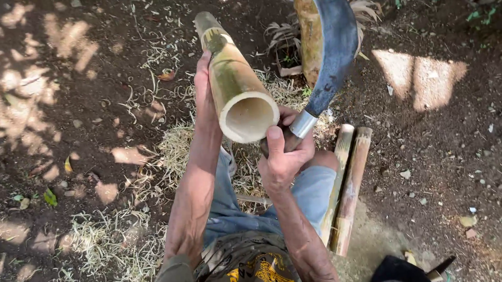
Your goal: Shaving the outer skin of a bamboo pole with a sickle.
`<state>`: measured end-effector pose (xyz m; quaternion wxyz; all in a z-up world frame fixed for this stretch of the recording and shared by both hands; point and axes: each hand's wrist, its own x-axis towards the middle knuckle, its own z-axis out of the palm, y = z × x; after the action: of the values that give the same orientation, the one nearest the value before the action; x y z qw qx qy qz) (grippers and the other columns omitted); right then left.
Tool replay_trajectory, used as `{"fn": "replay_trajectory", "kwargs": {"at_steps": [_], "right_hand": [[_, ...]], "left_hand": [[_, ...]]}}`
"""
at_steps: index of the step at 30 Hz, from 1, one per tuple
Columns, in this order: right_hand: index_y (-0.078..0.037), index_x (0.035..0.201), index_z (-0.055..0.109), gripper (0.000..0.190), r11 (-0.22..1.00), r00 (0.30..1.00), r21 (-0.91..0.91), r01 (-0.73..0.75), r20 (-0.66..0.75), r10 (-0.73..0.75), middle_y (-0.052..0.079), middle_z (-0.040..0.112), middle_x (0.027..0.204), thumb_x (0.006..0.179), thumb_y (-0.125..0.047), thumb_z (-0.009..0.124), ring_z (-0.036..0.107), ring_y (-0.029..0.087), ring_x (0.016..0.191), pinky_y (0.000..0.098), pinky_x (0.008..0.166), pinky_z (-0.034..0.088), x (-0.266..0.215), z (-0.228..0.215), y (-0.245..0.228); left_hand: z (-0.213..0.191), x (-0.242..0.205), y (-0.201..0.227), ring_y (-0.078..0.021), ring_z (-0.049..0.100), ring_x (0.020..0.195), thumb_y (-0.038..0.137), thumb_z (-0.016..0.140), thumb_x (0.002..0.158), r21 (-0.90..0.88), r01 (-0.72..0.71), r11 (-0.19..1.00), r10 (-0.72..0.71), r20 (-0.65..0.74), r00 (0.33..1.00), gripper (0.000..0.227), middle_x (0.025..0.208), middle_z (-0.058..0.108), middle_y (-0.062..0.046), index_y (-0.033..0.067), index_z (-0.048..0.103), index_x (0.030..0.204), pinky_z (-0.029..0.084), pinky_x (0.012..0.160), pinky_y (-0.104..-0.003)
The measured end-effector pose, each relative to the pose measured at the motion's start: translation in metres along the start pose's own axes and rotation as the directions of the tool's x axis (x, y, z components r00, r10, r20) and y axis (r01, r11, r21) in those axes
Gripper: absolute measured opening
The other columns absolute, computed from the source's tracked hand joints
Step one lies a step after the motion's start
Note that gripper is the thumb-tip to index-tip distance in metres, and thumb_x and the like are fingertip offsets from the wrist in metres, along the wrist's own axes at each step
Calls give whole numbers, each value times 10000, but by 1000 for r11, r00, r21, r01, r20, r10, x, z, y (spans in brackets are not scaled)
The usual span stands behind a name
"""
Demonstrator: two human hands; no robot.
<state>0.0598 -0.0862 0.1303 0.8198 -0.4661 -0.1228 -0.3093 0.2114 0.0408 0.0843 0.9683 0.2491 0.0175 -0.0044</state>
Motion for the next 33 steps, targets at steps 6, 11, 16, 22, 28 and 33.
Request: {"fn": "replay_trajectory", "kwargs": {"at_steps": [6, 11, 16, 22, 28, 33], "right_hand": [[19, 1159, 509, 355, 999, 999, 37, -33, 18, 32, 195, 637, 1230, 992, -147, 775, 627, 199, 1101, 356, 983, 532, -4, 7, -10], [21, 1155, 505, 340, 999, 999, 36, -39, 15, 38, 198, 640, 1227, 992, -151, 748, 631, 198, 1102, 357, 991, 535, -5, 14, -18], [13, 1151, 494, 317, 996, 999, 84, -22, 49, 18, 186, 620, 1205, 1000, -113, 742, 604, 173, 1041, 335, 962, 516, -8, 16, -21], [10, 1151, 493, 308, 996, 998, 84, -34, 51, 30, 182, 625, 1191, 1001, -111, 733, 605, 164, 1011, 333, 962, 517, -13, 17, -25], [2, 1156, 499, 299, 996, 996, 60, -63, 65, 59, 173, 638, 1179, 1009, -132, 722, 611, 164, 1038, 329, 943, 525, -16, 18, -26], [-4, 1185, 508, 304, 995, 995, 85, -51, 91, 44, 159, 641, 1200, 1025, -167, 710, 614, 138, 996, 293, 909, 532, -16, 18, -31]], "left_hand": [[32, -35, 22, -198, 676, 837, 401, 453, 1077, 46, -103, 994, 102, 28, 994, 435, 974, 673, -101, 20, 594, 1233, 589, 772, -382], [39, -57, 26, -188, 688, 868, 431, 424, 1068, 92, -163, 982, 160, 45, 986, 484, 1016, 677, -109, 16, 577, 1266, 606, 776, -368], [37, -65, 26, -179, 680, 887, 424, 446, 1082, 60, -212, 975, 209, 61, 976, 457, 1046, 664, -106, 33, 567, 1287, 600, 778, -363], [37, -70, 32, -188, 685, 880, 422, 457, 1070, 25, -194, 981, 193, 17, 981, 460, 1049, 657, -119, 30, 559, 1288, 605, 763, -363], [23, -59, 34, -217, 688, 863, 450, 502, 1017, 116, -235, 965, 240, -31, 970, 548, 1061, 641, -161, -6, 534, 1319, 612, 705, -378], [30, -67, 36, -235, 679, 876, 475, 531, 985, 161, -258, 953, 267, -41, 963, 604, 1088, 613, -182, -13, 506, 1339, 611, 703, -394]]}}
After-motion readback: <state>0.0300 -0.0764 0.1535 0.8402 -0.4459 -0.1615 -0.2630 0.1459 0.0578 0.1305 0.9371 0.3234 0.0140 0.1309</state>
